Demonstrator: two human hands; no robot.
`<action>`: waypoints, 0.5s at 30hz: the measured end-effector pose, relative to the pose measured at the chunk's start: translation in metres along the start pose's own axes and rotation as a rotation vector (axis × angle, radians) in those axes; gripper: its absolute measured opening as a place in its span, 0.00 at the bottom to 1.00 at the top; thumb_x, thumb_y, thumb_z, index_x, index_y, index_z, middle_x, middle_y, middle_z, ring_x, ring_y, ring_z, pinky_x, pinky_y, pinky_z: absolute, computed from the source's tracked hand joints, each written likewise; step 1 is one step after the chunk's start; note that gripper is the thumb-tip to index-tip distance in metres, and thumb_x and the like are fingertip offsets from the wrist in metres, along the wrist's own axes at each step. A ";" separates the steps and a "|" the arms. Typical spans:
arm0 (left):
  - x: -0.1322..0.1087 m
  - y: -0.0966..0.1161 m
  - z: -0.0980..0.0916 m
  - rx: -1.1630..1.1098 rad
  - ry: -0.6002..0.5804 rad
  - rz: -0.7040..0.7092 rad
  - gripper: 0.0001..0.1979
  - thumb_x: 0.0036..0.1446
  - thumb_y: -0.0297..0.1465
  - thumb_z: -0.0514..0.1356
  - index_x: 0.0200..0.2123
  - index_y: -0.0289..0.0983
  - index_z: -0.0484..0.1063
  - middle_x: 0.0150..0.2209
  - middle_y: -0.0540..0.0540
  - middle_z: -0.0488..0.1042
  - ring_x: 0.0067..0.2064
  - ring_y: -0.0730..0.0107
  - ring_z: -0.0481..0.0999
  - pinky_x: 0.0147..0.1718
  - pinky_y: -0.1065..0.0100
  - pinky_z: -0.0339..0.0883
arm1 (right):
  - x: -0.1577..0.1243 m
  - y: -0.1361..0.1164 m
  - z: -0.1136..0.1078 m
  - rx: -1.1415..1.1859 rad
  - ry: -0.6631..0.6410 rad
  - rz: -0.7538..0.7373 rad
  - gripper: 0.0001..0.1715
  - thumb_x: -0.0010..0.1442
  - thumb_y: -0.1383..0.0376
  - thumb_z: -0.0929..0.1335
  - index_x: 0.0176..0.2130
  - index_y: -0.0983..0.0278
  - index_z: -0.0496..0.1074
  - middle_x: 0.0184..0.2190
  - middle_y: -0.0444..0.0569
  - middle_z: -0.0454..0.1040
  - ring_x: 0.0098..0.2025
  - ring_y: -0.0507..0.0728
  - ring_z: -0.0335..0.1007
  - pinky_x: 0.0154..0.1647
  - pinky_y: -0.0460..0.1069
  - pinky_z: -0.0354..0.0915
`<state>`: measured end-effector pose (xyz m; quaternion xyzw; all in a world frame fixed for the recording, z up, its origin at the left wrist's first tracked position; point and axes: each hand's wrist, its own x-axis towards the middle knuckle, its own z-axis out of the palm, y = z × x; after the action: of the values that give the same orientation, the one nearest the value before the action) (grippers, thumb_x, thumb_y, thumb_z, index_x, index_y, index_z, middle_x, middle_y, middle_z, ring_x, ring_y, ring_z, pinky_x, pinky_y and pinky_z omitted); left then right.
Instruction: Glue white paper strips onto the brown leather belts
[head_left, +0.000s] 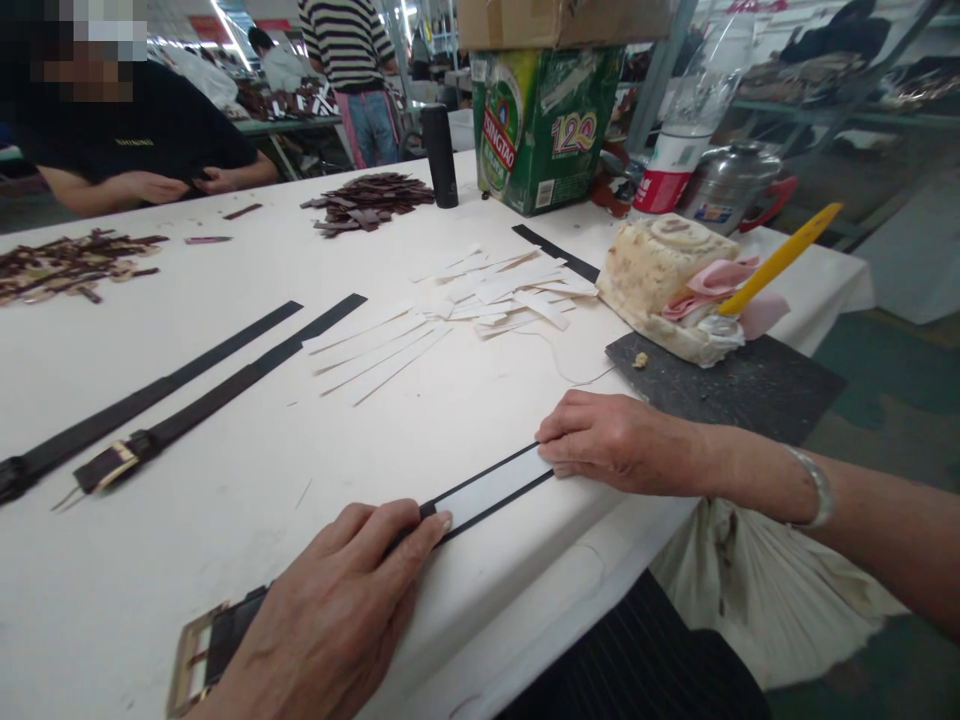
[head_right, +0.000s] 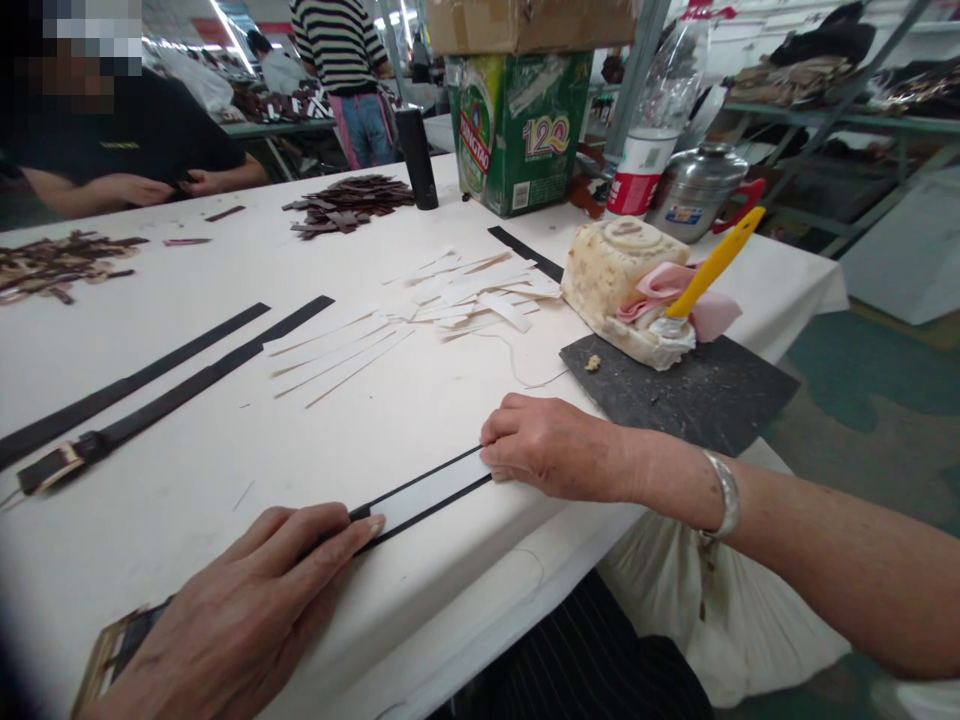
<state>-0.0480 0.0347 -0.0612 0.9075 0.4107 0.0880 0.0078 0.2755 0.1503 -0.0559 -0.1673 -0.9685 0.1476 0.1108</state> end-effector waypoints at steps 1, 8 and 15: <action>0.000 0.000 0.000 0.003 0.000 0.002 0.22 0.61 0.22 0.54 0.58 0.38 0.68 0.47 0.42 0.73 0.41 0.61 0.69 0.39 0.62 0.72 | -0.001 0.001 0.000 0.002 0.005 0.007 0.08 0.68 0.70 0.66 0.43 0.67 0.76 0.45 0.54 0.74 0.47 0.57 0.66 0.47 0.52 0.65; -0.006 0.000 0.002 0.014 -0.015 0.004 0.23 0.61 0.23 0.54 0.59 0.39 0.68 0.48 0.42 0.73 0.42 0.60 0.69 0.39 0.62 0.72 | -0.029 0.012 -0.008 -0.038 0.054 0.067 0.09 0.69 0.69 0.65 0.42 0.66 0.76 0.44 0.56 0.73 0.46 0.57 0.68 0.48 0.53 0.66; -0.001 0.004 0.003 -0.032 -0.003 -0.032 0.20 0.64 0.24 0.53 0.58 0.39 0.68 0.48 0.41 0.71 0.43 0.60 0.68 0.41 0.59 0.72 | -0.002 -0.042 0.024 -0.218 0.305 0.116 0.09 0.68 0.70 0.64 0.41 0.69 0.74 0.48 0.61 0.73 0.51 0.62 0.67 0.54 0.59 0.66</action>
<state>-0.0451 0.0310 -0.0639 0.9007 0.4237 0.0929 0.0245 0.2589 0.1060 -0.0654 -0.2544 -0.9395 0.0212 0.2286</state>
